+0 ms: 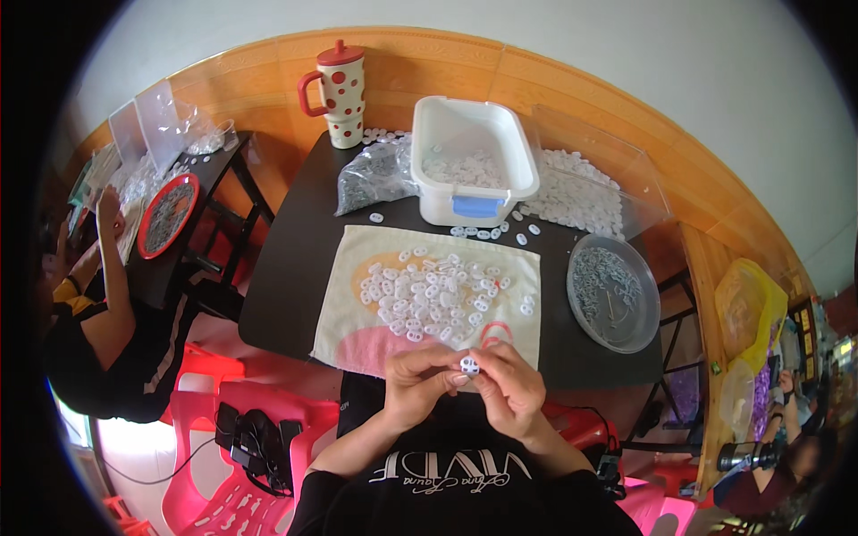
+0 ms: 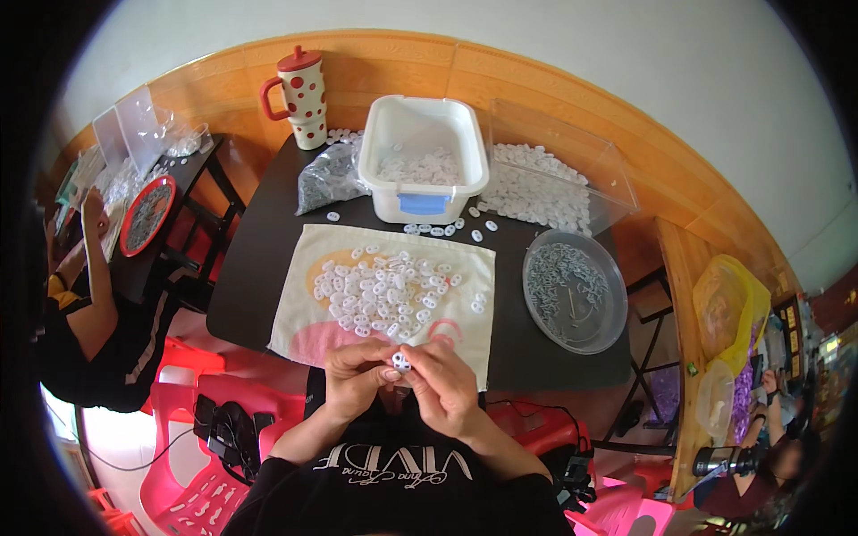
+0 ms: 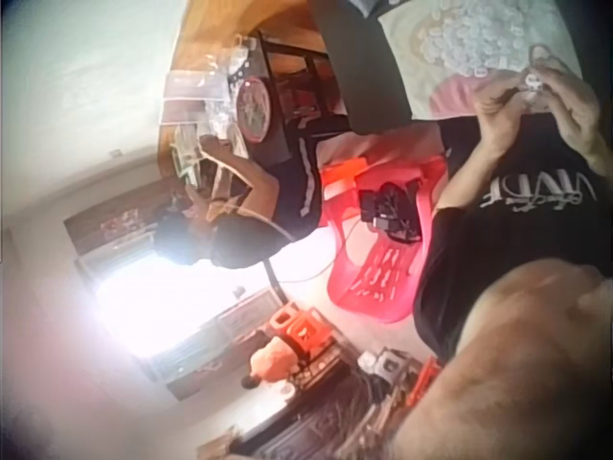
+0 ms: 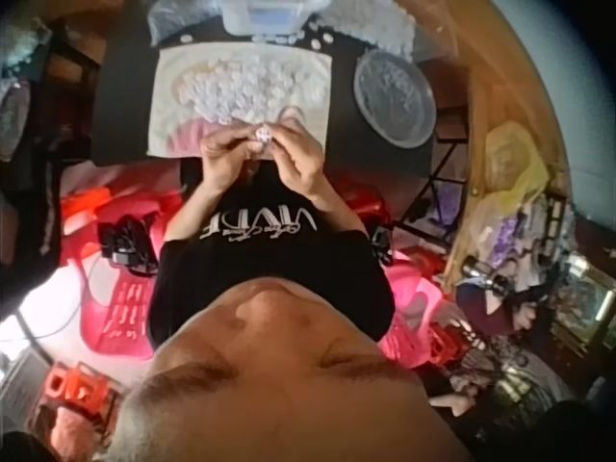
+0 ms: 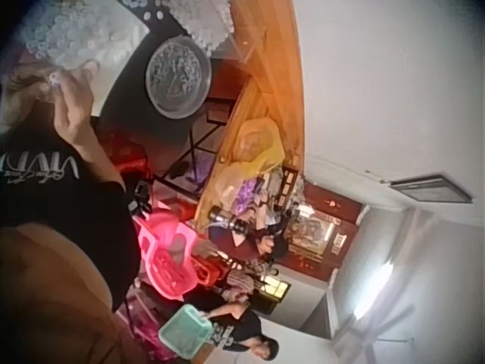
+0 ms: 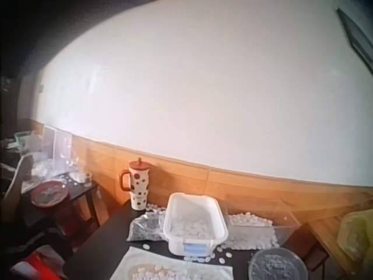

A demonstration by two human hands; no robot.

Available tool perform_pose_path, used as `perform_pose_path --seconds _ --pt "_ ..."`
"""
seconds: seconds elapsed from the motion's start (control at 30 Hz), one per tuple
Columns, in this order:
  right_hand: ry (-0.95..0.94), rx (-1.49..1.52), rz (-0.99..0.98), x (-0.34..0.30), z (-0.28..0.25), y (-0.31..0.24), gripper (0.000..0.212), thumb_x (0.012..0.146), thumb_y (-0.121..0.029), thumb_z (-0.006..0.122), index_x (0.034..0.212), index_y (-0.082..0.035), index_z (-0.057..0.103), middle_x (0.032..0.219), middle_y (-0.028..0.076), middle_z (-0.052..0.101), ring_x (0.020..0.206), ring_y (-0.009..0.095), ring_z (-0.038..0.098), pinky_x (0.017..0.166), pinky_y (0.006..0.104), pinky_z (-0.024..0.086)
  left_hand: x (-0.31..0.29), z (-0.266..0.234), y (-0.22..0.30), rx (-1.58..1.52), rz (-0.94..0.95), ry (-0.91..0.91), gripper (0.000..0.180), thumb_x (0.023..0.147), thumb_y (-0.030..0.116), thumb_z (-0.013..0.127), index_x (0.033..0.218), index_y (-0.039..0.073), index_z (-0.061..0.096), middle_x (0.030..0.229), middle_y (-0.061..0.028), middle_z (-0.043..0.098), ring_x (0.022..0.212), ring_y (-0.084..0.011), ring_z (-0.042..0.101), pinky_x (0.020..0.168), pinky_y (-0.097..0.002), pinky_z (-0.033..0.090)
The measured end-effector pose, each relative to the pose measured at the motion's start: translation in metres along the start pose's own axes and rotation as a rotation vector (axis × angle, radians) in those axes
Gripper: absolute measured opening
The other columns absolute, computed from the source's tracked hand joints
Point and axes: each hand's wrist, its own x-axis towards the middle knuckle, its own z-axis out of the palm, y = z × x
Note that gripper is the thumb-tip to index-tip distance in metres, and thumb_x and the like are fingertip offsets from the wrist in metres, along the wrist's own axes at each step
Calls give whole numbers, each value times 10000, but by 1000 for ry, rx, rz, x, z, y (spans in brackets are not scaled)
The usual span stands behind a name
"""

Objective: Sorting and inspecting small white plastic components on a table.

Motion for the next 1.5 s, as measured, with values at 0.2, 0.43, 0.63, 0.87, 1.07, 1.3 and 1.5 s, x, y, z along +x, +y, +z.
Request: perform_pose_path --seconds 0.2,0.43,0.63,0.87,1.07,1.3,1.5 --pt "66 -27 -133 -3 6 -12 329 818 119 646 1141 66 623 919 163 646 707 230 594 608 303 475 -7 10 16 218 203 6 220 817 -63 715 1036 -57 692 812 -104 657 620 -117 604 529 -222 483" --pt "64 33 -192 -8 6 -20 382 785 139 640 1163 87 613 893 160 618 694 231 579 608 309 463 -8 16 21 309 408 -36 198 833 54 747 990 -50 685 817 -141 662 551 -132 599 473 -236 465" --pt "86 16 -174 -7 7 -21 314 811 123 631 1123 86 618 891 174 638 682 230 604 592 309 478 -10 20 25 288 374 -27 213 840 19 730 1026 -69 672 826 -123 649 588 -132 596 519 -231 480" --pt "220 -79 6 76 -59 19 220 848 119 573 1042 48 649 897 71 635 786 92 585 664 221 481 -7 7 22 83 213 73 416 854 -102 667 1259 -44 590 1062 -119 614 896 -146 621 741 -256 524" --pt "313 -197 244 184 -150 117 191 861 42 637 1050 38 663 913 20 675 825 89 609 744 228 497 -6 6 26 176 89 91 339 844 -116 661 1175 -43 642 996 -107 637 890 -149 642 734 -244 521" --pt "-452 -438 155 90 -62 103 183 815 -4 645 993 -16 687 894 120 641 814 258 614 735 360 501 -7 -17 19 255 42 113 274 851 -95 672 1119 -38 662 953 -85 651 846 -136 653 694 -215 508" --pt "-571 -471 56 75 -16 103 325 750 -24 681 1074 -44 679 1094 154 603 1004 345 565 858 424 473 -3 -19 10 307 -15 0 209 859 -77 661 1064 -40 671 924 -85 665 786 -115 648 669 -226 514"
